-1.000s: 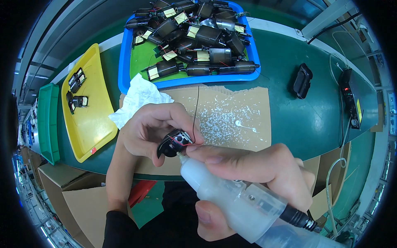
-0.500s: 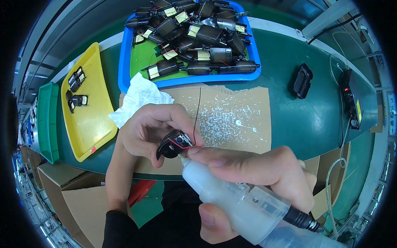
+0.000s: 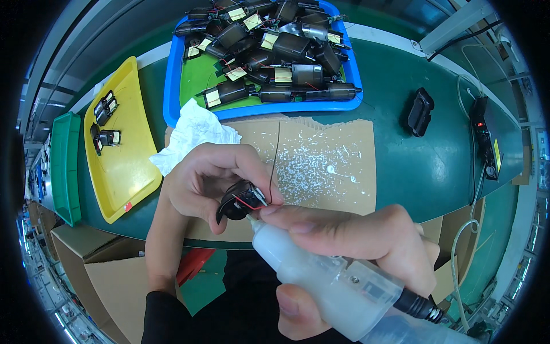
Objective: The person uses a syringe-like tool to apply a white substance to small black cylindrical objects with wires. They pick up each object from a blue tray, apply the substance, and place it into a yellow tray. The person occasionally wipes the tool on a tissue and adjusts a device on the table.
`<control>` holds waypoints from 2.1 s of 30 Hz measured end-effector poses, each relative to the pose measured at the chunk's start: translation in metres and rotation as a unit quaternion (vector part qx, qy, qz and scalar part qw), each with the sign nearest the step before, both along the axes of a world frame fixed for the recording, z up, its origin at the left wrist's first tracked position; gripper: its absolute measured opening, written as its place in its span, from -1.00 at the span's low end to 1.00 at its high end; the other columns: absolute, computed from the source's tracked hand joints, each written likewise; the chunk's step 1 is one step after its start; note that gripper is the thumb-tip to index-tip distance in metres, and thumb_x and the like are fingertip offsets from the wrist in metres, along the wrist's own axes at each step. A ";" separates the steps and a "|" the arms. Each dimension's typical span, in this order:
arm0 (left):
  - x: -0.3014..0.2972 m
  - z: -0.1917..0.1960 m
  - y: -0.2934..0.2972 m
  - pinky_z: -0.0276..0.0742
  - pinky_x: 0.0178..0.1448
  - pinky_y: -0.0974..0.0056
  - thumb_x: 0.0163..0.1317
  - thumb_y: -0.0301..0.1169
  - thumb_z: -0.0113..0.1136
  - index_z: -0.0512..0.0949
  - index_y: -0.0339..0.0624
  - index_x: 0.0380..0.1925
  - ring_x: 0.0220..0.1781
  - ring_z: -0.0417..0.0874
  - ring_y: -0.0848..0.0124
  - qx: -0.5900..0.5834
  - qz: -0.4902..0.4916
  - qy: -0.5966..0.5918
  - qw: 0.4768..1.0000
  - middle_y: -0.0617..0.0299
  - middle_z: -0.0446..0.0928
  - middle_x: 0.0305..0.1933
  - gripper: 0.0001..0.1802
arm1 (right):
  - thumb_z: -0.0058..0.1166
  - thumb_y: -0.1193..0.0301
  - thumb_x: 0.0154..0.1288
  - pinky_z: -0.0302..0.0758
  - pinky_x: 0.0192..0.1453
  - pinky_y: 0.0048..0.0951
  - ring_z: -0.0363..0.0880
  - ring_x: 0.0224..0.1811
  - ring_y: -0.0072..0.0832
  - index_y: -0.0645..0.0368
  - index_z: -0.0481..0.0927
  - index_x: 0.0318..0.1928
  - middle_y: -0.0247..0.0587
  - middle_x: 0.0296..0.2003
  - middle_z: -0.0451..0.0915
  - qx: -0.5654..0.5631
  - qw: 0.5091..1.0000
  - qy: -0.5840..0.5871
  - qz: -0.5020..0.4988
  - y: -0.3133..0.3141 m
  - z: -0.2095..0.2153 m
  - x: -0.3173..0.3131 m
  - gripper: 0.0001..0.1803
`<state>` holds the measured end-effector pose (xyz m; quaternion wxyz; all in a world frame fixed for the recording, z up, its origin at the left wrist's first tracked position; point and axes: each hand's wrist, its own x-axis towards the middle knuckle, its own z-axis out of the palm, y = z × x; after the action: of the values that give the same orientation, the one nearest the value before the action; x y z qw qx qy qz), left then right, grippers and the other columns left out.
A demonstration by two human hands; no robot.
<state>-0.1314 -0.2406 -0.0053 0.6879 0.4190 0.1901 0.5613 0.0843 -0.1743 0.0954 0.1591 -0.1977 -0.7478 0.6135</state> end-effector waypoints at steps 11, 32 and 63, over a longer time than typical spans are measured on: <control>0.001 0.002 -0.003 0.49 0.04 0.23 -0.19 -0.27 0.52 0.42 -0.57 -0.09 -0.01 0.56 0.19 -0.033 -0.005 -0.027 0.999 -0.14 0.50 -0.05 -0.27 | 0.21 0.51 0.09 0.45 0.14 -0.07 0.52 0.03 0.02 0.20 0.14 -0.09 0.25 -0.13 0.50 -0.008 0.999 0.040 -0.013 -0.005 -0.007 -0.002 -0.49; -0.087 0.054 -0.065 0.39 0.11 0.27 0.07 -0.51 0.22 0.50 -0.20 -0.01 -0.03 0.55 0.23 -0.118 0.340 0.619 0.698 0.08 0.54 -0.09 -0.59 | 0.26 0.02 0.07 0.57 -0.01 -0.14 0.62 -0.14 -0.11 0.24 0.20 -0.22 0.24 -0.28 0.56 -0.002 0.960 0.160 -0.231 -0.008 -0.050 0.003 -0.37; -0.112 -0.009 0.001 0.40 0.10 0.16 0.09 -0.41 0.22 0.49 -0.24 0.00 -0.01 0.48 0.09 -0.032 0.471 0.750 0.463 0.01 0.44 -0.01 -0.57 | 0.24 0.22 0.08 0.57 -0.06 -0.31 0.64 -0.23 -0.25 0.33 0.32 -0.23 0.21 -0.32 0.61 0.043 0.959 0.183 -0.211 0.012 -0.059 -0.011 -0.52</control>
<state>-0.2433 -0.2392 -0.0147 -0.0750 0.5035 0.8192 0.2643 0.0738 -0.1622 0.0367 0.4270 -0.2282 -0.6730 0.5592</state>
